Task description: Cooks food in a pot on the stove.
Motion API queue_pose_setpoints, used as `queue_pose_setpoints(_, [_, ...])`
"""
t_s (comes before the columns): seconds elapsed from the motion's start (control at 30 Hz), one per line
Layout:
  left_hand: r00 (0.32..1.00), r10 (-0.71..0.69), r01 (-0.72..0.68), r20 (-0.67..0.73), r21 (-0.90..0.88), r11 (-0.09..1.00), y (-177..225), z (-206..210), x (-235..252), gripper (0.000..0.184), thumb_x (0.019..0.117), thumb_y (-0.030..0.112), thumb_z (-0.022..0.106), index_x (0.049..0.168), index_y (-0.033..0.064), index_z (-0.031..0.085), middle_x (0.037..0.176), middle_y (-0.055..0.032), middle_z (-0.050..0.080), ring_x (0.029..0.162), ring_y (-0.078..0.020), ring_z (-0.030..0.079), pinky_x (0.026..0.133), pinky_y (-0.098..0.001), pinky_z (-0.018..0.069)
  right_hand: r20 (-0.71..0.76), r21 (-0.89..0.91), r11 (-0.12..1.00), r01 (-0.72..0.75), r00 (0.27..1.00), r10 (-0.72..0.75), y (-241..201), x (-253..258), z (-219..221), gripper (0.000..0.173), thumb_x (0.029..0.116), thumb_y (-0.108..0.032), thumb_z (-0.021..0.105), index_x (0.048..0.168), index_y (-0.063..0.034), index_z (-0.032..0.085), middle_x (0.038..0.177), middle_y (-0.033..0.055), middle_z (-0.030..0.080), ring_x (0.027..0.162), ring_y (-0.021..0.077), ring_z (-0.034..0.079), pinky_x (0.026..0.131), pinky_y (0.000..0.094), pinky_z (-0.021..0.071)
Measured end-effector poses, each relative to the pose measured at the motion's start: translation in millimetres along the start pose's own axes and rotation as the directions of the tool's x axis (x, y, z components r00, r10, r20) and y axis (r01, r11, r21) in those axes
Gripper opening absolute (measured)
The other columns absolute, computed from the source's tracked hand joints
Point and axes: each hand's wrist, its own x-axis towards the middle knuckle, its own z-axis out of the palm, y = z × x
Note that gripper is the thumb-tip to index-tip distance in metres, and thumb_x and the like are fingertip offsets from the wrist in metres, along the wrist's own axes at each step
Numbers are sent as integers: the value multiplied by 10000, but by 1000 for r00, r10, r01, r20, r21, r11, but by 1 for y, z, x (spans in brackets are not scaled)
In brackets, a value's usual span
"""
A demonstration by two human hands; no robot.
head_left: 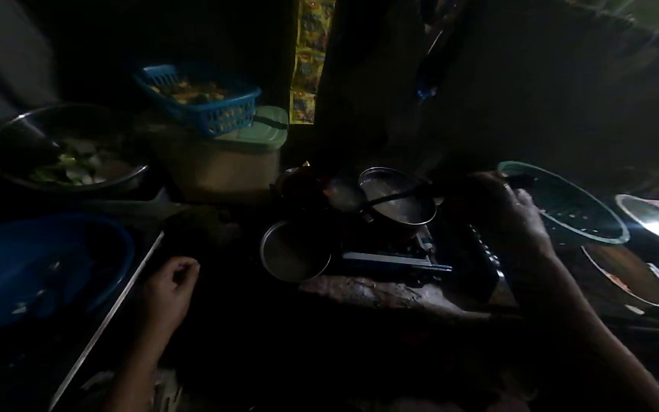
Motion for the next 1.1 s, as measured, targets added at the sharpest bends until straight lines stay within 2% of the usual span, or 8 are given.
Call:
queue_pose_setpoints(0.13, [1000,-4,4,8,14,1000,-8,-8,1,224,1031,95,565,1118,-88,660,1018,-263,676,891,-322,653,825,-500,526,71,9,998,-67,995,66,25,-25,35,215,1096,-230,423,1108,-100,594,847,-5,707,682,105,696,618,293,620])
queue_pose_setpoints(0.27, [1000,28,-28,-9,14,1000,-11,-15,6,249,1026,110,569,1134,-97,657,1032,-284,680,902,-366,665,832,-545,526,101,-59,995,-82,991,88,53,-45,64,171,1080,-139,488,1140,-33,608,851,22,695,698,109,686,651,299,618])
queue_pose_setpoints(0.47, [996,92,-91,-18,28,995,-3,-25,17,236,1008,87,563,1082,-122,643,975,-295,667,845,-377,648,774,-549,519,289,-326,905,274,940,-181,72,-78,88,188,945,-42,632,1091,73,660,963,59,702,840,47,668,789,230,575])
queue_pose_setpoints(0.53, [995,104,-104,-5,42,994,3,-29,23,238,1005,109,588,1058,-119,636,953,-286,660,828,-370,641,759,-548,518,448,-438,722,535,827,-341,69,-92,88,139,914,-44,678,996,63,711,967,165,709,854,185,697,791,302,584])
queue_pose_setpoints(0.67, [980,197,-196,6,102,975,9,-24,46,263,989,133,629,1005,-130,638,934,-309,648,809,-398,631,744,-565,504,784,-382,298,875,478,-397,55,-110,78,126,981,-115,599,1021,-91,716,971,155,681,826,267,694,701,347,594])
queue_pose_setpoints(0.87, [911,355,-389,209,153,909,52,7,98,249,1018,134,595,1057,-98,678,1079,-313,660,959,-479,654,868,-649,496,366,-489,508,710,695,-619,29,-110,40,122,996,-133,632,954,-33,688,979,131,693,937,123,680,844,198,561])
queue_pose_setpoints(1.0, [818,331,-460,470,188,868,100,45,144,271,1040,137,581,1149,-89,683,1184,-313,651,1126,-493,623,998,-653,452,303,-604,436,668,698,-649,40,-78,-9,121,1018,-141,598,1054,-70,689,1039,113,681,990,105,661,872,193,542])
queue_pose_setpoints(1.1, [737,181,-444,651,264,856,142,79,172,345,1066,209,543,1288,-36,644,1287,-284,629,1228,-469,585,1052,-653,417,395,-703,299,645,704,-591,61,-48,-39,160,1006,-155,599,1096,-75,703,1060,160,693,940,214,695,814,304,584])
